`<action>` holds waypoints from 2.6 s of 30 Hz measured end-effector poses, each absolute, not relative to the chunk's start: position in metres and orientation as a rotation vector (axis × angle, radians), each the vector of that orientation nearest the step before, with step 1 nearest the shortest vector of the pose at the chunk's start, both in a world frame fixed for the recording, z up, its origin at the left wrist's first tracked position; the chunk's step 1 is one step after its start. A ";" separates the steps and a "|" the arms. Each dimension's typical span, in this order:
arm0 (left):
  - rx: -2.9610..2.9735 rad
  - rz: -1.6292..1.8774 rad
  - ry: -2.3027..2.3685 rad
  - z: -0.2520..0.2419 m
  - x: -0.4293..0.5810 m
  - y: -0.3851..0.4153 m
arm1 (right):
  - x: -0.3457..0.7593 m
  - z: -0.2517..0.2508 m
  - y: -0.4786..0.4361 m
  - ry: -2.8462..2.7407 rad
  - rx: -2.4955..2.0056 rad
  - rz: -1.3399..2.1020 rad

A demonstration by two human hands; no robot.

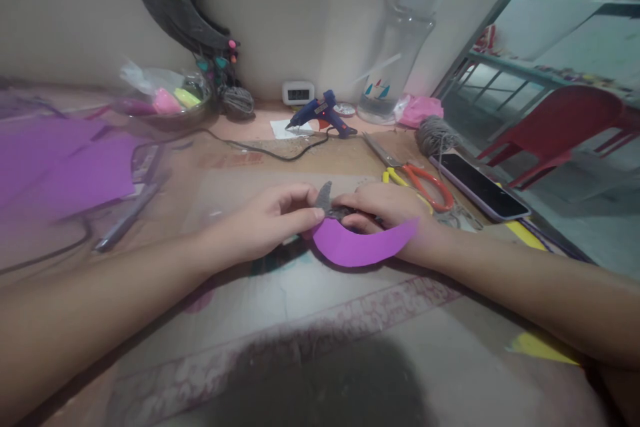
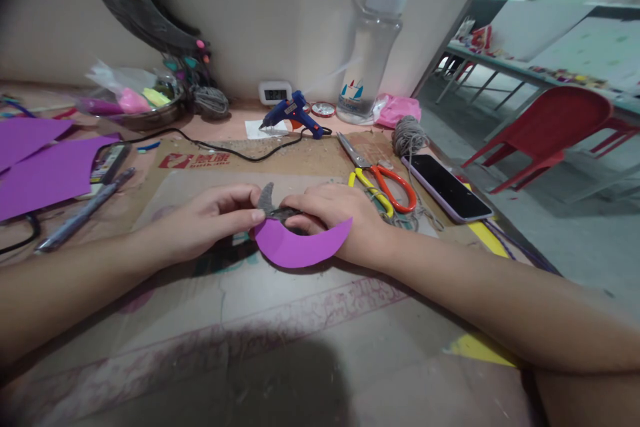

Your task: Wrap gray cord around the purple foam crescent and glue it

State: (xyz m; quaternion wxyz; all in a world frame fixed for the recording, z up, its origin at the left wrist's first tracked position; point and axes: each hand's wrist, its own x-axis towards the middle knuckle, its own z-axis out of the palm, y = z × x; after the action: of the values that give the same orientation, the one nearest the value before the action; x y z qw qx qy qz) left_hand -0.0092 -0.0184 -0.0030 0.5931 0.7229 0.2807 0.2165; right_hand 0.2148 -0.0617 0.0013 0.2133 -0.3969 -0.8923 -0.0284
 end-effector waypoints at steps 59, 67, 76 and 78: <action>1.630 0.734 0.823 0.000 -0.003 -0.017 | 0.215 0.003 -0.060 -1.688 -1.295 0.596; 1.606 0.797 0.795 0.001 -0.003 -0.018 | 0.212 0.006 -0.060 -1.721 -1.266 0.614; 1.560 0.813 0.814 0.001 -0.004 -0.018 | 0.213 0.004 -0.061 -1.785 -1.219 0.620; 1.562 0.814 0.806 0.000 -0.004 -0.017 | 0.213 0.005 -0.060 -1.766 -1.215 0.606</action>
State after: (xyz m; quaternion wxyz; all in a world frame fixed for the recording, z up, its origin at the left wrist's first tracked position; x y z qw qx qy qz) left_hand -0.0036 -0.0174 -0.0003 0.5663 0.6646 0.3430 0.3464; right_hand 0.2127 -0.0600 0.0047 0.4411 -0.4896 -0.7114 0.2442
